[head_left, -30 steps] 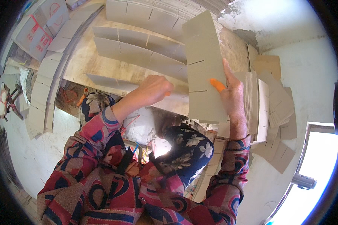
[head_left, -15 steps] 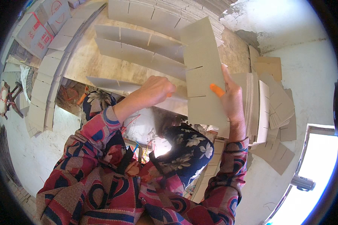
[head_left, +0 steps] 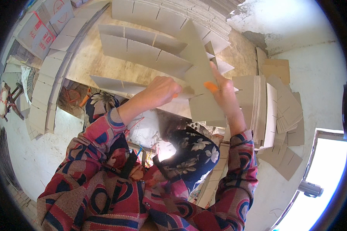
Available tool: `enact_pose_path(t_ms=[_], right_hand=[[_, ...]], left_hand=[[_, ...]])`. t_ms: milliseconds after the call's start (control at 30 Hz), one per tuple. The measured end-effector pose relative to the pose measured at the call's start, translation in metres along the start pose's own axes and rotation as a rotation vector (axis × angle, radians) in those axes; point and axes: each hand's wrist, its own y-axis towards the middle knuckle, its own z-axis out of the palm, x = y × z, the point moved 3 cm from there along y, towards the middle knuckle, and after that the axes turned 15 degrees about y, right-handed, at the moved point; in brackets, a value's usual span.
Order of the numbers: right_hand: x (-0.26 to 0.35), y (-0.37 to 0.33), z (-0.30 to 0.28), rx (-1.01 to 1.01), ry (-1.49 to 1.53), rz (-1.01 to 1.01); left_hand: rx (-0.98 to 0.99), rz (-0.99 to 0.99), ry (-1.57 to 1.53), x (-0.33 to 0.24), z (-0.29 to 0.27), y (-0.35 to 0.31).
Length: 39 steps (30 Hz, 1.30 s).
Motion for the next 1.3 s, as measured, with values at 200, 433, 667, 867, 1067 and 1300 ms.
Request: enact_pose_path(t_ms=[200, 433, 667, 867, 1067, 1300], right_hand=[[-0.019, 0.002, 0.014, -0.06, 0.001, -0.1], [-0.018, 0.008, 0.016, -0.014, -0.084, -0.039], [0.015, -0.014, 0.012, 0.002, -0.146, 0.147], [0.007, -0.032, 0.017, -0.13, -0.109, -0.146], [-0.008, -0.019, 0.021, 0.043, -0.29, -0.085], [0.046, -0.007, -0.002, 0.13, -0.392, 0.21]], left_hand=[[0.001, -0.015, 0.014, -0.003, -0.002, 0.001], [0.024, -0.032, 0.071, -0.005, 0.001, 0.003], [-0.349, -0.111, 0.121, 0.005, -0.029, 0.016], [-0.21, -0.078, 0.394, 0.058, -0.012, 0.034], [-0.08, -0.149, 0.289, 0.043, -0.019, 0.033], [-0.39, -0.016, 0.257, 0.01, -0.043, 0.016]])
